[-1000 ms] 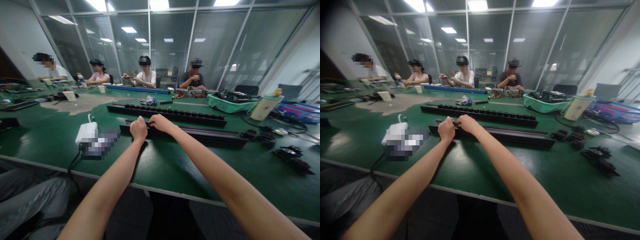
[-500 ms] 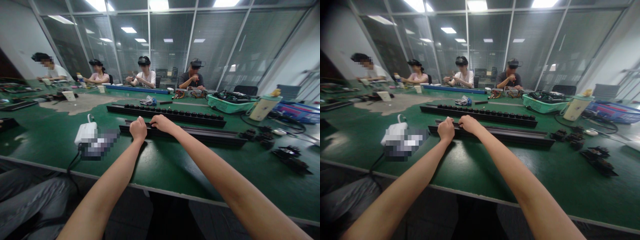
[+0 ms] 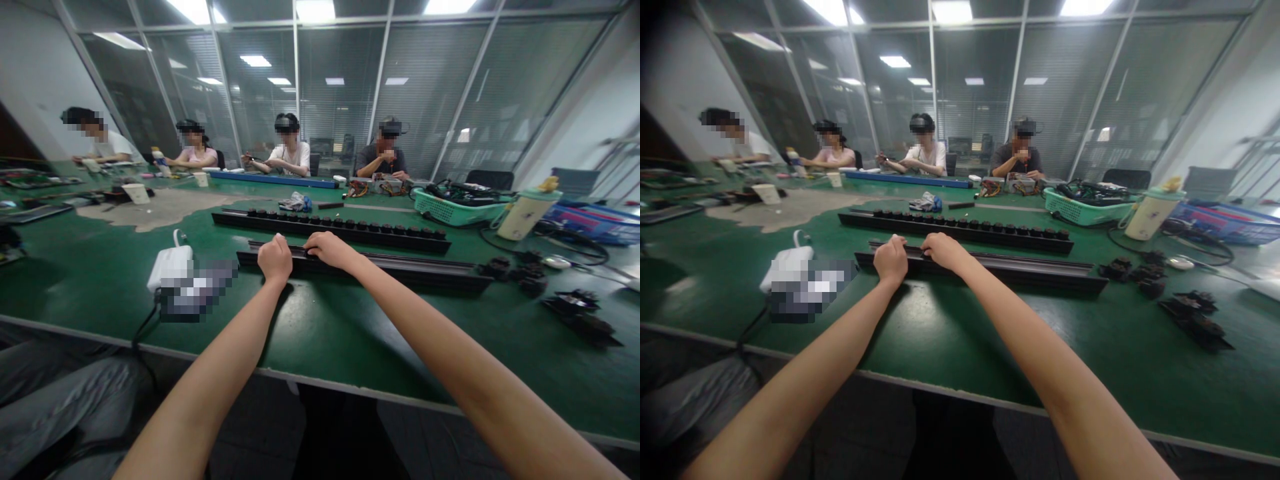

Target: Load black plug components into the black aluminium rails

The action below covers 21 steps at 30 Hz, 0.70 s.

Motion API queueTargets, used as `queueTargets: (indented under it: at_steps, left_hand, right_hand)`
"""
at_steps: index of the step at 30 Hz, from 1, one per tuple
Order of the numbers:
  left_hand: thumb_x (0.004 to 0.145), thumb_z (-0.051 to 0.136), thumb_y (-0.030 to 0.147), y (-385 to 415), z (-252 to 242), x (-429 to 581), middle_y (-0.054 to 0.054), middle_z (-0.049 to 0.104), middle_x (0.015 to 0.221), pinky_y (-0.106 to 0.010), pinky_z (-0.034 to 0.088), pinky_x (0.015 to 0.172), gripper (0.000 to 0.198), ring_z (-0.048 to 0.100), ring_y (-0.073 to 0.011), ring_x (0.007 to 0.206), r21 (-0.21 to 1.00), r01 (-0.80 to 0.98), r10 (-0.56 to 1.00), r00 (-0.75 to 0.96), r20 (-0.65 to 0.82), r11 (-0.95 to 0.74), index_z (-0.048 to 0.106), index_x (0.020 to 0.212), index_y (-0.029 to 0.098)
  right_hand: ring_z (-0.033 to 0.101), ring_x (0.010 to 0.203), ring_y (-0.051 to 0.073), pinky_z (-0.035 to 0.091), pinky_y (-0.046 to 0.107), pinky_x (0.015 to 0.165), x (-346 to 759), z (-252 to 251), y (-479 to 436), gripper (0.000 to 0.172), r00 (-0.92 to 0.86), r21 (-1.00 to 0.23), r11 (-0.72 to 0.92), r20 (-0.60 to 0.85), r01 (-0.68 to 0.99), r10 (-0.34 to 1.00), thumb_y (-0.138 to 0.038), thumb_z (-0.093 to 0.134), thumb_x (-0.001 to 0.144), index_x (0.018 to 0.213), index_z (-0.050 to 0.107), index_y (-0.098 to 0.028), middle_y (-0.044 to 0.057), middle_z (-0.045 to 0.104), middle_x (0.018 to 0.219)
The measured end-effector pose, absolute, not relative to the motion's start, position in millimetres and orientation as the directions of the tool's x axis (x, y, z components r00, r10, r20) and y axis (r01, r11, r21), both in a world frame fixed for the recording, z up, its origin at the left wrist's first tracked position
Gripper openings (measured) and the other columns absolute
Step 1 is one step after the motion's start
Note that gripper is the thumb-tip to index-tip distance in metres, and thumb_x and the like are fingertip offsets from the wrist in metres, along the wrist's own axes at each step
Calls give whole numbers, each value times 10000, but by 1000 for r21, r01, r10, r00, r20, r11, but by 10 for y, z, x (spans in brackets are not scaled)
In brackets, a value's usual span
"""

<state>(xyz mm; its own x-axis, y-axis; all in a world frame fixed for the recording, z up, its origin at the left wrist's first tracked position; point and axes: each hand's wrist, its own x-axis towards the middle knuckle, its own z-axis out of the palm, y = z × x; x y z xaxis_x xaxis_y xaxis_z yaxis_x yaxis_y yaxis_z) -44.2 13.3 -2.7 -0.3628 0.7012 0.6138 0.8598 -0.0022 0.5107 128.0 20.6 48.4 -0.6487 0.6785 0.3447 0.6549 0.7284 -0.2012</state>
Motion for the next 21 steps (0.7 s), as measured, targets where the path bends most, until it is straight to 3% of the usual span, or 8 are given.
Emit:
queueTargets:
  at_steps: [21]
  left_hand:
    - [1058,175,343,114,-12,-438,-141,795,976,-377,477,900,623,733,-274,962,493,870,708,-355,611,11,771,1020,165]
  right_hand:
    - [677,1149,194,482,286,1038,1388,518,152,268,-647,-212,727,343,653,681,-116,634,937,1139,794,-190,95,744,1223]
